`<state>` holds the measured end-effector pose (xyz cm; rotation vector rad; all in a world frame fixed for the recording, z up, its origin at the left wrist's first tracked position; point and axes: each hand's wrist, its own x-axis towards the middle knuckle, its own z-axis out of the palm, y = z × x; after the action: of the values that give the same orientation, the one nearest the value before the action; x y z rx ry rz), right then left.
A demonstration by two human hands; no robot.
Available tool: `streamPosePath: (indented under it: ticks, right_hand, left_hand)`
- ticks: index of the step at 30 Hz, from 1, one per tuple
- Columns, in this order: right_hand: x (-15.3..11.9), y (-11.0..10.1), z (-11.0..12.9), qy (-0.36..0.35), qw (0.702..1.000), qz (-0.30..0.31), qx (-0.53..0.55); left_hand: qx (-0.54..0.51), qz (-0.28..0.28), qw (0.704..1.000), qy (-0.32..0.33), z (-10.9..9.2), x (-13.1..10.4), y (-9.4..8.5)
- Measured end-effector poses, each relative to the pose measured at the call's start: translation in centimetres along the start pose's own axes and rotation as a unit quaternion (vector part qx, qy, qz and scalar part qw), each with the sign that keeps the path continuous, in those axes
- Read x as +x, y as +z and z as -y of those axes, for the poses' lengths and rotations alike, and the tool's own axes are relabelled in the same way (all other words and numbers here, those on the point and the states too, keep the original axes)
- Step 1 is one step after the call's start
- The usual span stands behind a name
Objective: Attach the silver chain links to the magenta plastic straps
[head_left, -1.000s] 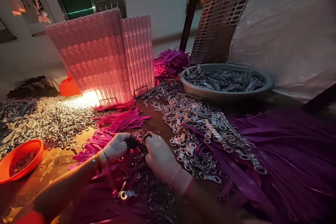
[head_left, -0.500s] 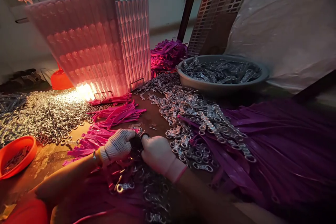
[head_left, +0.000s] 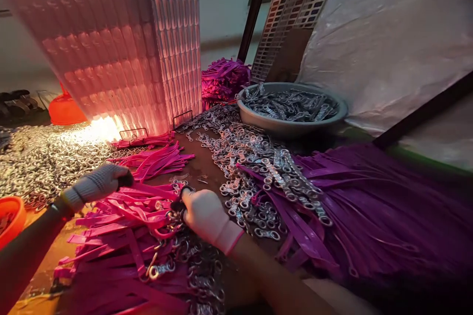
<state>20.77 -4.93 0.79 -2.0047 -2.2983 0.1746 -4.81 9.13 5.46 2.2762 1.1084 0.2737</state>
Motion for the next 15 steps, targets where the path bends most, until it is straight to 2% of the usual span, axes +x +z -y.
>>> streamPosePath:
  ticks: [1, 3, 5, 6, 8, 10, 11, 12, 13, 15]
  right_hand:
    - [0.2, 0.0, -0.5, -0.01, 1.0, 0.007, -0.005]
    - [0.7, 0.2, -2.2, 0.0, 1.0, 0.016, -0.019]
    - [1.3, 0.7, -4.6, 0.046, 0.998, 0.026, -0.046]
    - [1.6, 1.1, -5.8, 0.075, 0.995, 0.034, -0.062]
    - [2.1, 2.0, -7.7, 0.12, 0.987, 0.052, -0.094]
    - [2.4, 3.1, -8.7, 0.14, 0.981, 0.061, -0.116]
    - [2.4, 3.5, -8.9, 0.143, 0.98, 0.06, -0.123]
    - [2.4, 3.9, -8.9, 0.143, 0.98, 0.057, -0.127]
    - [2.3, 4.2, -8.8, 0.143, 0.98, 0.052, -0.128]
    - [2.1, 4.6, -8.6, 0.148, 0.98, 0.043, -0.123]
  left_hand:
    - [-0.006, -0.005, 1.0, -0.011, 1.1, -0.3, 0.5]
    - [-0.038, -0.05, 0.998, -0.024, 2.3, -0.7, 2.5]
    - [-0.147, -0.118, 0.98, -0.058, 1.9, -1.0, 4.8]
    - [-0.23, -0.131, 0.96, -0.087, 1.3, -1.0, 5.7]
    - [-0.424, -0.09, 0.889, -0.15, -0.4, -0.8, 7.0]
    - [-0.572, 0.004, 0.797, -0.192, -2.1, -0.5, 7.4]
    - [-0.614, 0.049, 0.762, -0.201, -2.8, -0.4, 7.4]
    - [-0.639, 0.085, 0.736, -0.205, -3.4, -0.3, 7.3]
    - [-0.65, 0.105, 0.724, -0.206, -3.8, -0.4, 7.1]
    - [-0.647, 0.104, 0.727, -0.205, -4.4, -0.7, 7.0]
